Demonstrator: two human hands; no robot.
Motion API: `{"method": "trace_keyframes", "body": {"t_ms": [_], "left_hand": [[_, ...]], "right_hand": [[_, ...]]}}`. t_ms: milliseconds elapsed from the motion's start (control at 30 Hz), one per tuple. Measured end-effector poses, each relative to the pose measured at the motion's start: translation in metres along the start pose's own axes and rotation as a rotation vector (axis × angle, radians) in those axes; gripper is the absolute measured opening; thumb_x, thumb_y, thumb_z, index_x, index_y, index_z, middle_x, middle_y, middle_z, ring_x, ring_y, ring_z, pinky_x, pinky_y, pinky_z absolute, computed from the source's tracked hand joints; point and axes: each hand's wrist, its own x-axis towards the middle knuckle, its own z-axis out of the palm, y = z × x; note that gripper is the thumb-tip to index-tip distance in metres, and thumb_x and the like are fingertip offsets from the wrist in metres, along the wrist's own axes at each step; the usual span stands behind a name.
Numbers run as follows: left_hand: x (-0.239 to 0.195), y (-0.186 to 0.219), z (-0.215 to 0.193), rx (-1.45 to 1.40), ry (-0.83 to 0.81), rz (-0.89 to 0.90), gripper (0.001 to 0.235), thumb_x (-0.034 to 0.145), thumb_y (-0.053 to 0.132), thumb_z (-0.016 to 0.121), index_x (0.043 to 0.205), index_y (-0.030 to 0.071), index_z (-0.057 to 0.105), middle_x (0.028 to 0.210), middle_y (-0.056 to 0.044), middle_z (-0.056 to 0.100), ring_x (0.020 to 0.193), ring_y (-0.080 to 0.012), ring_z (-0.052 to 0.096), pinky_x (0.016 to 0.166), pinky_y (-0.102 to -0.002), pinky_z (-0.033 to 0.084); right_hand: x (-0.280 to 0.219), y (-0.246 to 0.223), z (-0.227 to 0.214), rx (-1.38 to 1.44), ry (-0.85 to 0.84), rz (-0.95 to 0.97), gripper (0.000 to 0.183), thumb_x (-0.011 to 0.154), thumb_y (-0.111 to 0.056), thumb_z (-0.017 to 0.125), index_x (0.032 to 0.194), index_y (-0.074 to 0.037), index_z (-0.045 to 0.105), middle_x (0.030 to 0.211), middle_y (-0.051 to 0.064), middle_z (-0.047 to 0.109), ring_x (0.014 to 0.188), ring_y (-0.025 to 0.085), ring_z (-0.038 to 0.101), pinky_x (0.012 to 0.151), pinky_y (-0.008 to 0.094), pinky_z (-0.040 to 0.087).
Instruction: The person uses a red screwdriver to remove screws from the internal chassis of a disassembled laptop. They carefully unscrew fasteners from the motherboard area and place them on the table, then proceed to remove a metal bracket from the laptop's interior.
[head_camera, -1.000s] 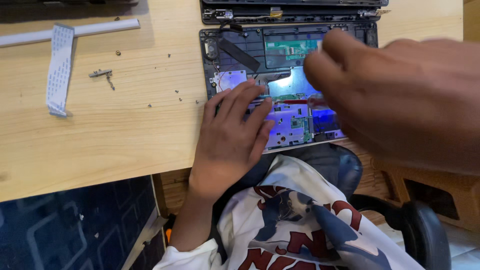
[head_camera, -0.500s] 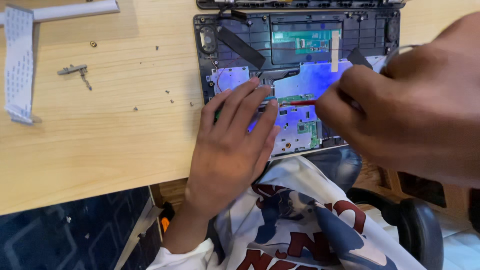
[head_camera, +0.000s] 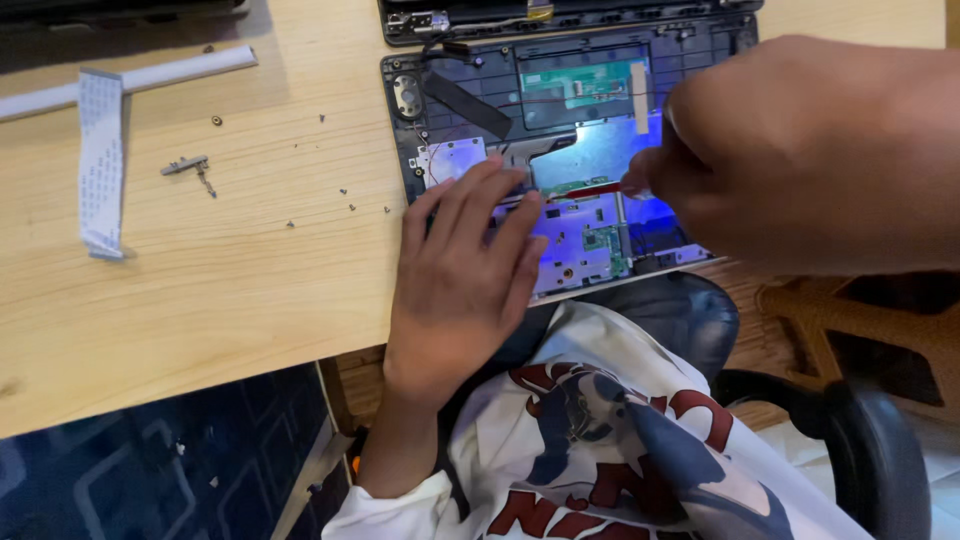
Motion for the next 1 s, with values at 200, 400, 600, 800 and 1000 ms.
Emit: {"method": "trace_keyframes", "body": {"t_ms": [200,400,600,800,1000], "left_hand": [[-0.003,0.002,0.000,-0.042,0.042,0.004,0.019,0.095,0.014,0.060,0.112,0.006,0.060,0.123,-0.013,0.059,0.124,-0.0319,0.054,0.097,-0.044,0.039],[-0.006,0.006,-0.002,-0.060,0.161,-0.007,0.013,0.095,0.009,0.059,0.107,0.004,0.060,0.117,-0.012,0.062,0.119,-0.0316,0.057,0.094,-0.045,0.043],[-0.011,0.012,-0.030,-0.119,0.338,-0.125,0.012,0.096,0.005,0.055,0.103,0.001,0.064,0.110,-0.013,0.063,0.109,-0.0301,0.061,0.097,-0.040,0.046],[-0.029,0.001,-0.056,0.254,0.359,-0.265,0.013,0.097,-0.002,0.056,0.106,-0.002,0.065,0.108,-0.016,0.063,0.102,-0.0313,0.060,0.086,-0.042,0.043],[-0.039,-0.016,-0.045,0.525,0.302,-0.391,0.013,0.092,0.007,0.062,0.103,0.006,0.066,0.101,-0.009,0.064,0.092,-0.0292,0.059,0.069,-0.042,0.040]], "right_hand": [[-0.047,0.012,-0.017,0.290,-0.206,0.063,0.030,0.097,-0.042,0.041,0.107,-0.017,0.054,0.078,0.015,0.072,0.073,0.035,0.065,0.067,0.042,0.045],[-0.054,0.079,0.081,0.931,0.650,-0.202,0.023,0.109,-0.009,0.052,0.126,0.006,0.052,0.067,0.014,0.046,0.043,0.017,0.033,0.039,0.029,0.023],[-0.008,0.099,0.189,1.197,0.937,-0.055,0.033,0.109,0.009,0.052,0.139,0.008,0.040,0.119,0.020,0.046,0.087,0.021,0.046,0.078,0.030,0.037],[0.035,0.088,0.234,1.400,1.253,-0.039,0.030,0.098,0.016,0.048,0.124,0.007,0.037,0.124,0.024,0.047,0.092,0.024,0.047,0.087,0.032,0.041],[0.062,0.091,0.288,1.798,1.060,0.332,0.006,0.110,-0.012,0.058,0.114,-0.009,0.055,0.084,-0.001,0.047,0.061,0.005,0.042,0.050,0.023,0.037]]}}
